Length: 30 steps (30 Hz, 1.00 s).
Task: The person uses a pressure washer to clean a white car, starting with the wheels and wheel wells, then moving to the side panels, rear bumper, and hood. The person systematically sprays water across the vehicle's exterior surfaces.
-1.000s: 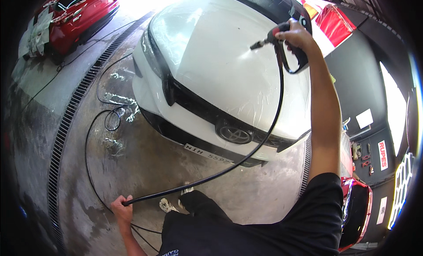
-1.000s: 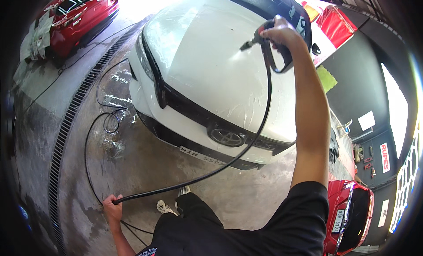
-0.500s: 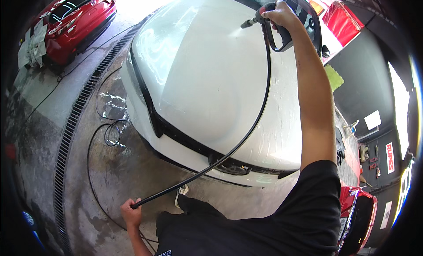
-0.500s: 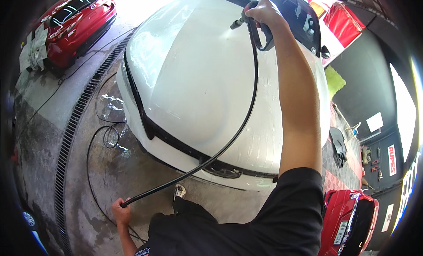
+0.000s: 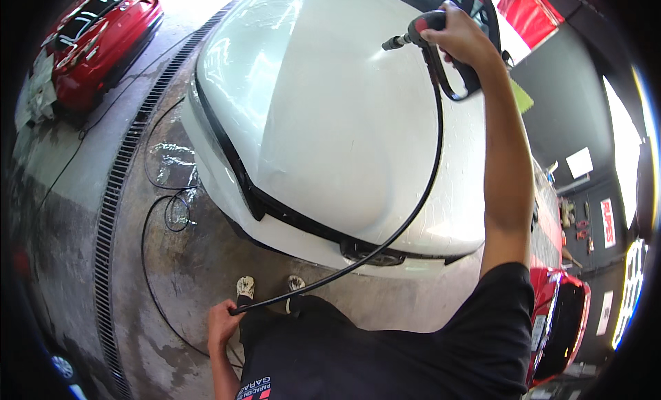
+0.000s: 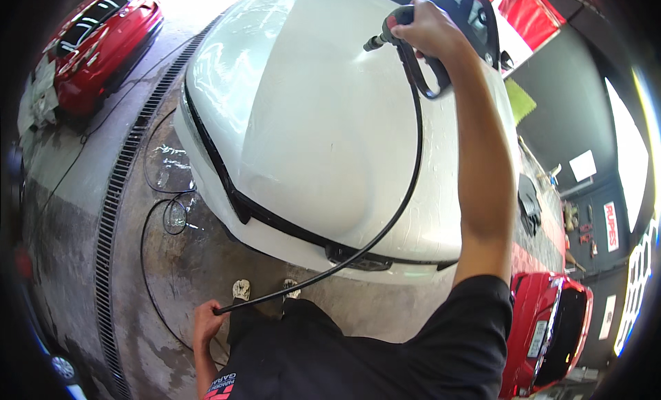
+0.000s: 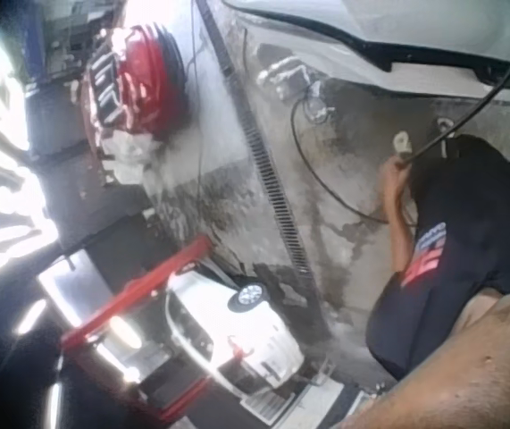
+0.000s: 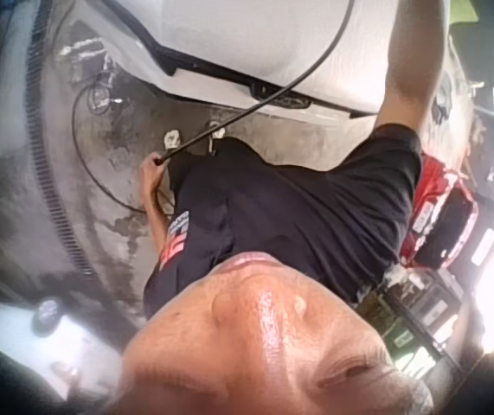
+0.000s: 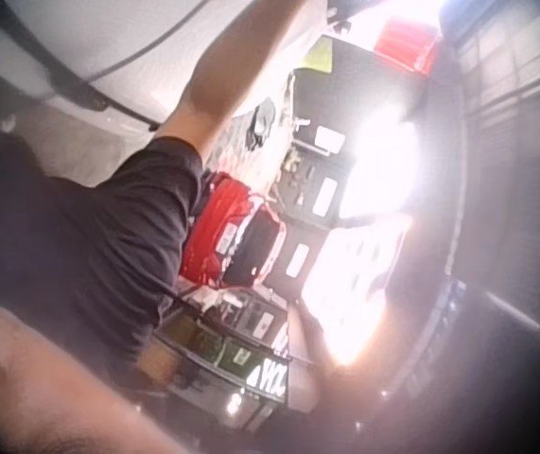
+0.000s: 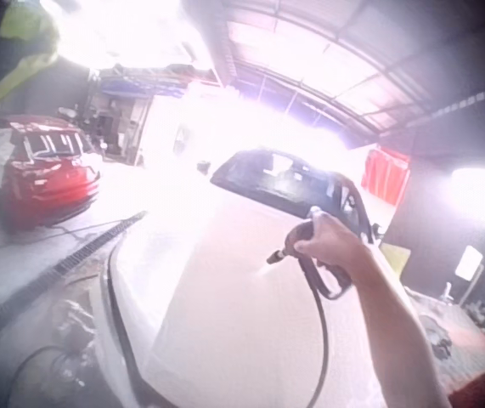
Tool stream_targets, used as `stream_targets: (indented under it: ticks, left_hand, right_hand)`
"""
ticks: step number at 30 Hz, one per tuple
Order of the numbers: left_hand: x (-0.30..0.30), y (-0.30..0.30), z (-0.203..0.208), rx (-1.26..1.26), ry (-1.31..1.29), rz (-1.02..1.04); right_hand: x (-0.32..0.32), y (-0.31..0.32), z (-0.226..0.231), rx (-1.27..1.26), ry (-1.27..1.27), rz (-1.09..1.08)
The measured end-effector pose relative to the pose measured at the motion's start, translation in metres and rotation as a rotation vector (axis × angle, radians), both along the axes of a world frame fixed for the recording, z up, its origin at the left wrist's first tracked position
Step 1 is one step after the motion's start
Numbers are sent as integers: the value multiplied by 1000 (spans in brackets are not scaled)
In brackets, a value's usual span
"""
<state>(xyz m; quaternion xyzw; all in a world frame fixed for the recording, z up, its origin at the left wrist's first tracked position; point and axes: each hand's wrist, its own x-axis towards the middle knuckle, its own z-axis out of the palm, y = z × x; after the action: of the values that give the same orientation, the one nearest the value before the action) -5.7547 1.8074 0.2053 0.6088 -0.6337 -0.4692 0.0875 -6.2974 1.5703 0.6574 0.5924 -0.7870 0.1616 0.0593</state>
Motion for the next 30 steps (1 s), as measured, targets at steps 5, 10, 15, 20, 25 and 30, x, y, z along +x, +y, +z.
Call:
stream_targets:
  ticks: [5,10,15,20,25,30]
  left_hand:
    - [-9,-48,-26,184,264,-656]
    - [-110,-172,30,-426,529,-756]
    - [-262,-269,105,-782,598,-657]
    - [-350,-304,128,-923,395,-730]
    - [-378,-321,140,-725,266,-711]
    - [-384,-321,153,-697,181,-809]
  right_hand:
    - [95,140,-24,-53,-143,-22]
    - [180,231,-59,-64,-395,-381]
    - [212,270,-100,-165,-359,-513]
    - [237,312,-98,-296,-538,-724]
    - [239,349,-112,-365,-549,-667]
    - [229,368,-119,-325,-513,-660]
